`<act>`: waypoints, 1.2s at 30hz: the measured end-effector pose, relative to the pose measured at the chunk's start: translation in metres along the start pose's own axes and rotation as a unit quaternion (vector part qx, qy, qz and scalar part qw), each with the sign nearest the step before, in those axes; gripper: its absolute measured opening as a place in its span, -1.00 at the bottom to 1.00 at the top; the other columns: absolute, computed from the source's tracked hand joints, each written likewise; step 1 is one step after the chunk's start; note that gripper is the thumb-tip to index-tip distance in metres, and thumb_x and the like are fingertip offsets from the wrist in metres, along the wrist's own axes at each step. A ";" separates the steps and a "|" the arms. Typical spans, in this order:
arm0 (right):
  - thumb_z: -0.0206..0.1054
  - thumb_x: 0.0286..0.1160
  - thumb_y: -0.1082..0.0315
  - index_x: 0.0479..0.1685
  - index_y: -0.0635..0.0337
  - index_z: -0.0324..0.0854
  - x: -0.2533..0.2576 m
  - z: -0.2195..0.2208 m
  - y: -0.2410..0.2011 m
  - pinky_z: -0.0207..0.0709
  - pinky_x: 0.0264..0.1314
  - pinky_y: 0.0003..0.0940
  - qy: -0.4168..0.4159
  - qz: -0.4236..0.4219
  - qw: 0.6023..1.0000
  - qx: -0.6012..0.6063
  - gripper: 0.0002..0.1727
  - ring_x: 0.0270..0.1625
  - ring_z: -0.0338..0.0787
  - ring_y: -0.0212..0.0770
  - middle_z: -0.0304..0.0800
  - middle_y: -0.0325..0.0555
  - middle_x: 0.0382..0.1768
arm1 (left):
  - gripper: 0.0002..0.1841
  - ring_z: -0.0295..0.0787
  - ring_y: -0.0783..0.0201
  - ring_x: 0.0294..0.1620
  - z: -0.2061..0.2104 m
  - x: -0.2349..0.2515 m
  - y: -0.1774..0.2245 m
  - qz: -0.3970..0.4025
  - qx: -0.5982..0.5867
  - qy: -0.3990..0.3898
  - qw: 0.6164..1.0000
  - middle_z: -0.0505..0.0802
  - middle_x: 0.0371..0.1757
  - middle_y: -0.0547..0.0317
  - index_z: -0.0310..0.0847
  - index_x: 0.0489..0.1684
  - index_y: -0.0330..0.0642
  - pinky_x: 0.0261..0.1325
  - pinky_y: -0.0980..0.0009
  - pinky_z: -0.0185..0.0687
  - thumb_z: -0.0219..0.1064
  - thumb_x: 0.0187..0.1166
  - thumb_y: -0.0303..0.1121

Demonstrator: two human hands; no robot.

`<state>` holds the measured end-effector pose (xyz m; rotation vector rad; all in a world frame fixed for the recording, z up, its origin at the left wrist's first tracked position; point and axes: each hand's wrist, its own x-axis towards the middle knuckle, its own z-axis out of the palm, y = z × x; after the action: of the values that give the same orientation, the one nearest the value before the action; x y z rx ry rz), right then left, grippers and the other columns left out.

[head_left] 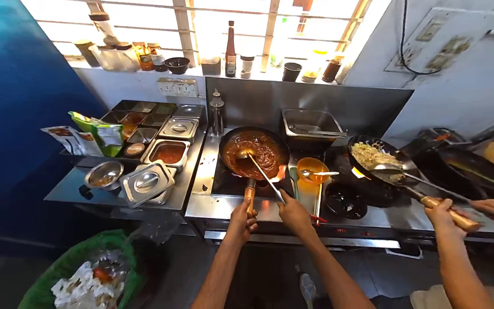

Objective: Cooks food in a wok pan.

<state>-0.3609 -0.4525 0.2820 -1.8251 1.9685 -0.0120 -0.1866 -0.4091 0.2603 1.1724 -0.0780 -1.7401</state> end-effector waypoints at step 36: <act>0.28 0.68 0.17 0.65 -0.05 0.52 -0.026 0.004 0.104 0.67 0.16 0.04 0.024 0.040 0.974 0.223 -0.46 0.02 0.83 -0.04 0.84 0.02 0.12 | -0.61 0.25 0.40 -0.85 0.011 -0.008 -0.001 0.043 0.097 0.060 0.993 0.57 -0.59 0.13 0.45 0.01 -0.30 -0.82 0.51 0.23 0.01 0.90 -0.07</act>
<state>-0.4574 -0.4141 0.2549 -1.4637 1.8804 -0.4408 -0.1954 -0.4074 0.2704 1.3913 -0.2259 -1.6107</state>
